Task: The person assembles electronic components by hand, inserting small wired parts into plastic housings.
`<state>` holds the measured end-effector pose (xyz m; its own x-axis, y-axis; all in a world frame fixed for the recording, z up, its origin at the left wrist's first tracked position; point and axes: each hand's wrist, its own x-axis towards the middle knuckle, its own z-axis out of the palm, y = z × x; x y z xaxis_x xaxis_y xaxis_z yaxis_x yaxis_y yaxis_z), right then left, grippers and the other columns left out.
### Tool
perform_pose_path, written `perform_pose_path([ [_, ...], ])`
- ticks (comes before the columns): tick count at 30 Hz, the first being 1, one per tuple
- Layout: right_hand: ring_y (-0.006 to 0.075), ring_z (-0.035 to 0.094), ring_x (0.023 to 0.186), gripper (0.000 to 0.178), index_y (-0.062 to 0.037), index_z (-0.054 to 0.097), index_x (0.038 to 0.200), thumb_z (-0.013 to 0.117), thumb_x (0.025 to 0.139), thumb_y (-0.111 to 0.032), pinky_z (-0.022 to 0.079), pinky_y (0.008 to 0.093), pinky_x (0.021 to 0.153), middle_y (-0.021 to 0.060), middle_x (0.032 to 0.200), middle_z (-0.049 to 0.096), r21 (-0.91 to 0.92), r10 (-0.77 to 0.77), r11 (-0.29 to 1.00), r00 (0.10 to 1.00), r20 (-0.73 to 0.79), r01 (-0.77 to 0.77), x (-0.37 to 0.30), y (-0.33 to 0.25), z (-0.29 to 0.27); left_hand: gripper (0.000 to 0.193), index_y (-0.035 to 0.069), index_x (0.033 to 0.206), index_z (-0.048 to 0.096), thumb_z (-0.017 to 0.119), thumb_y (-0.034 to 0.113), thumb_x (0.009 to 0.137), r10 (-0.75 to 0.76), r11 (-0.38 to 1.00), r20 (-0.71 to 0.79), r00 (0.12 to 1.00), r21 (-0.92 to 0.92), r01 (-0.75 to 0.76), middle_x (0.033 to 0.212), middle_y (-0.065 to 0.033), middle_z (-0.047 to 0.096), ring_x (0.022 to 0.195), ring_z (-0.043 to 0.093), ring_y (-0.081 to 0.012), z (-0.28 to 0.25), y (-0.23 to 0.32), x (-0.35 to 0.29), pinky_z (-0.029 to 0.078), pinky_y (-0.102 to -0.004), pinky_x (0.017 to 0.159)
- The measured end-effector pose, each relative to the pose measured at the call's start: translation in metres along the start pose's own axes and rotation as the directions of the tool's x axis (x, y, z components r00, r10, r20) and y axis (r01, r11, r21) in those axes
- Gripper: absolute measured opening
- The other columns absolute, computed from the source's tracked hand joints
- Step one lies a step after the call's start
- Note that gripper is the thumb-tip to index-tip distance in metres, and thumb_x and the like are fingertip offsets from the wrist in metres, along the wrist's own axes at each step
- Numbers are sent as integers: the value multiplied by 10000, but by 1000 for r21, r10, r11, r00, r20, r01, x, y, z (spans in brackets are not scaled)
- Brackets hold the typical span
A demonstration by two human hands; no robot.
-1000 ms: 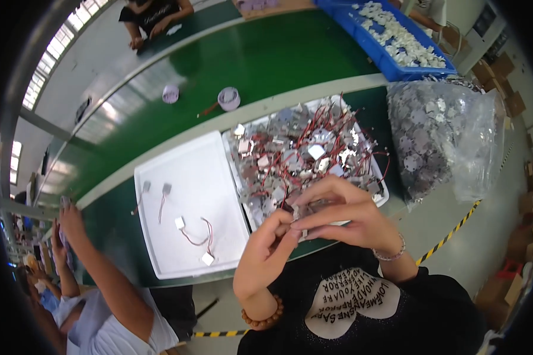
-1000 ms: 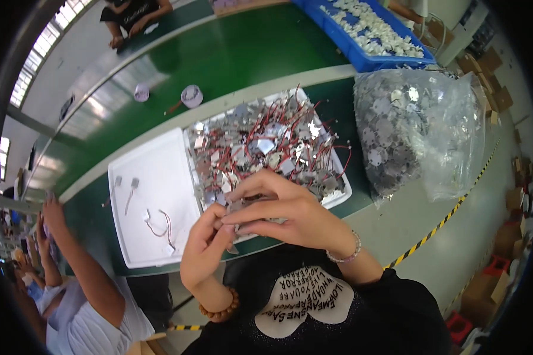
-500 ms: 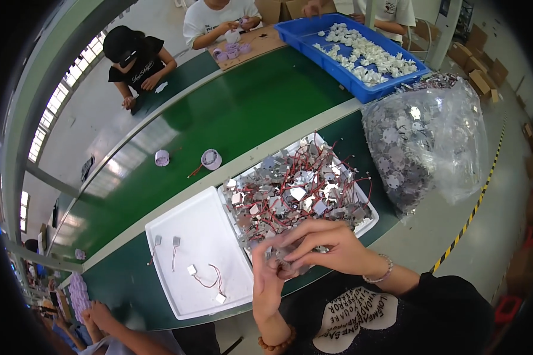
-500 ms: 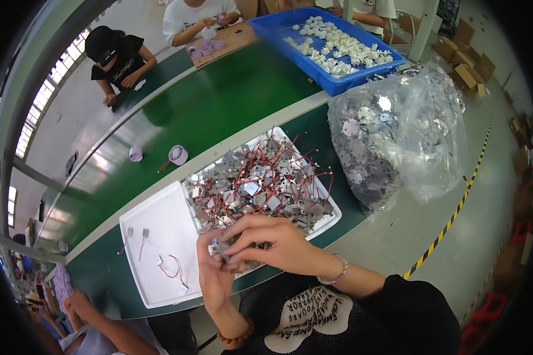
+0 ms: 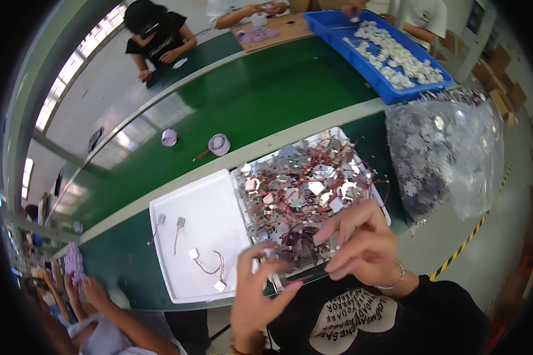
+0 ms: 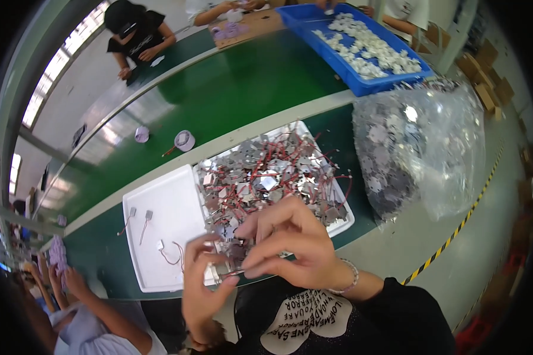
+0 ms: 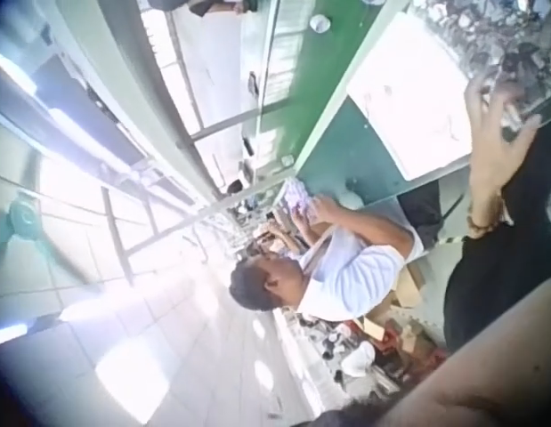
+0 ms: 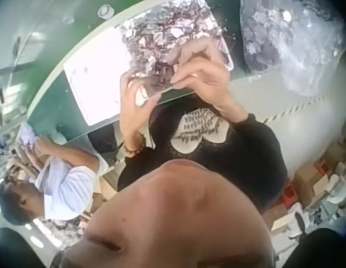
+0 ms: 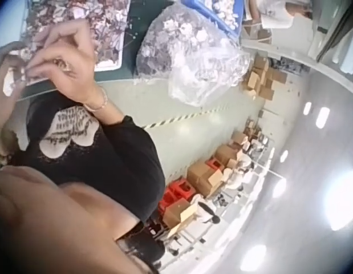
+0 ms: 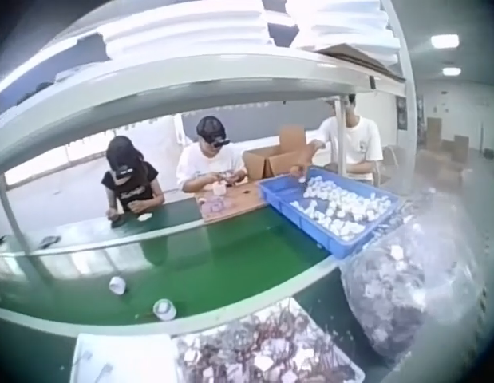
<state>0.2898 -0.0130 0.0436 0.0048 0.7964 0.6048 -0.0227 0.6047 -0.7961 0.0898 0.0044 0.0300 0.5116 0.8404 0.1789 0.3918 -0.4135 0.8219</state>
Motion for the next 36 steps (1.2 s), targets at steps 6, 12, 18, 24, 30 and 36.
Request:
perform_pose_path([
  [6,210,579,616,163,31,554,819,581,812,-130,492,309,542,138,720,538,365,-116,914,977,-180,176,-19,3,-22,316,47,1091,522,570,167,802,-123,970,-24,992,207,125,1000,-115,544,957,505,-245,-88,-66,62,385,-314,835],
  [12,88,387,539,175,37,516,899,447,881,-123,286,203,472,46,662,454,-407,65,879,908,-414,-249,-34,-5,-46,598,0,1214,377,615,309,761,-301,595,-403,864,629,500,1200,-218,415,1087,443,-358,-161,-232,167,409,-412,862],
  [18,102,404,577,188,26,562,917,400,879,-62,304,213,523,46,669,449,-665,54,703,951,-305,-253,-36,-13,-59,643,104,1213,373,695,121,657,364,460,-160,917,887,-28,1215,-182,390,1053,457,-384,-178,-302,239,405,-472,866],
  [24,123,408,470,360,-1,633,934,447,656,131,291,227,434,64,572,479,-572,196,737,923,-330,-361,-29,-20,-63,368,101,986,460,671,173,693,-118,657,-335,935,680,326,1010,-204,441,845,527,-417,-185,-283,241,480,-434,711],
  [30,196,440,560,461,-52,554,1130,510,702,114,372,280,545,63,625,509,-603,154,780,985,-73,-166,-9,-8,-56,315,79,1099,471,555,161,807,-288,955,-80,954,44,292,1082,-145,403,851,552,-245,-168,-183,189,546,-277,607],
  [36,192,556,669,270,-18,569,1003,604,735,-24,463,283,622,73,826,617,-294,142,950,985,97,-108,-12,6,-20,201,59,1020,359,392,209,892,-55,870,26,998,-489,61,1136,-201,437,831,535,-214,-89,-50,106,518,-350,578],
])
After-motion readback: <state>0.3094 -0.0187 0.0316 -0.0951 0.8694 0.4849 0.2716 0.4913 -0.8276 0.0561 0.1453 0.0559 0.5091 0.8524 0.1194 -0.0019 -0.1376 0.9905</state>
